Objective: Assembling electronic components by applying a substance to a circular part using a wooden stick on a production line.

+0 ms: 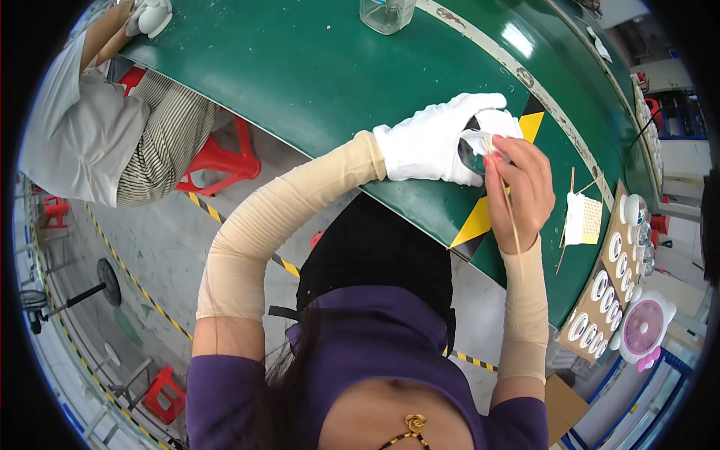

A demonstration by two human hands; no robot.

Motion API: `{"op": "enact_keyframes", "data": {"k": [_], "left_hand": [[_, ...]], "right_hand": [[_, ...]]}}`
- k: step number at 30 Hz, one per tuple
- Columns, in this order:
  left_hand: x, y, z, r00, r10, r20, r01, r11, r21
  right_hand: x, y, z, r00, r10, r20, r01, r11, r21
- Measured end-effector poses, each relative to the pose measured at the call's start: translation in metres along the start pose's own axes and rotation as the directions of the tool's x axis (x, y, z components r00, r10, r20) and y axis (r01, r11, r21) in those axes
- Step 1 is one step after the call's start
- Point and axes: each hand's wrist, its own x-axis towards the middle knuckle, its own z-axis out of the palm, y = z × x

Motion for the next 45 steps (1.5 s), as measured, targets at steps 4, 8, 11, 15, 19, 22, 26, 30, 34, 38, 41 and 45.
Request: {"op": "enact_keyframes", "data": {"k": [4, 8, 11, 15, 19, 22, 26, 30, 34, 38, 41, 45], "left_hand": [[-0.001, 0.003, 0.002, 0.997, -0.04, -0.061, 0.041, 0.999, 0.011], [-0.005, 0.008, 0.003, 0.992, -0.099, -0.08, 0.098, 0.995, -0.017], [-0.003, 0.013, 0.005, 0.992, -0.034, -0.119, 0.046, 0.994, 0.1], [-0.005, 0.023, 0.007, 0.985, -0.005, -0.172, 0.069, 0.926, 0.37], [-0.011, 0.015, 0.02, 0.952, 0.08, -0.294, 0.011, 0.955, 0.296], [-0.018, 0.011, 0.028, 0.918, 0.061, -0.393, 0.027, 0.977, 0.213], [-0.015, 0.012, 0.035, 0.902, 0.06, -0.427, 0.06, 0.963, 0.262], [-0.016, 0.011, 0.034, 0.903, 0.049, -0.427, 0.069, 0.964, 0.257], [-0.016, 0.01, 0.033, 0.911, 0.026, -0.412, 0.082, 0.967, 0.242], [-0.015, 0.009, 0.034, 0.895, 0.064, -0.441, 0.062, 0.962, 0.265], [-0.017, 0.009, 0.032, 0.89, 0.079, -0.449, 0.057, 0.957, 0.283], [-0.017, 0.018, 0.033, 0.908, 0.012, -0.418, 0.096, 0.967, 0.235]], "right_hand": [[-0.01, -0.008, -0.008, 0.996, 0.091, -0.004, -0.091, 0.994, 0.068], [-0.002, -0.015, -0.006, 0.986, 0.167, -0.011, -0.167, 0.985, 0.034], [0.006, -0.015, -0.006, 0.95, 0.313, 0.018, -0.312, 0.938, 0.152], [-0.004, -0.018, -0.016, 0.742, 0.649, 0.164, -0.648, 0.634, 0.422], [-0.012, -0.006, -0.013, 0.724, 0.657, 0.211, -0.671, 0.6, 0.435], [-0.009, -0.002, -0.003, 0.878, 0.473, 0.071, -0.469, 0.823, 0.32], [-0.01, -0.003, 0.0, 0.925, 0.378, -0.019, -0.358, 0.89, 0.284], [-0.006, -0.006, -0.005, 0.958, 0.287, 0.004, -0.282, 0.939, 0.197], [-0.009, -0.011, -0.008, 0.948, 0.316, 0.042, -0.318, 0.933, 0.165], [-0.017, -0.008, -0.008, 0.944, 0.33, 0.019, -0.327, 0.922, 0.209], [-0.011, -0.002, -0.01, 0.954, 0.298, 0.038, -0.297, 0.918, 0.263], [-0.003, -0.002, -0.008, 0.981, 0.194, 0.009, -0.194, 0.974, 0.116]]}}
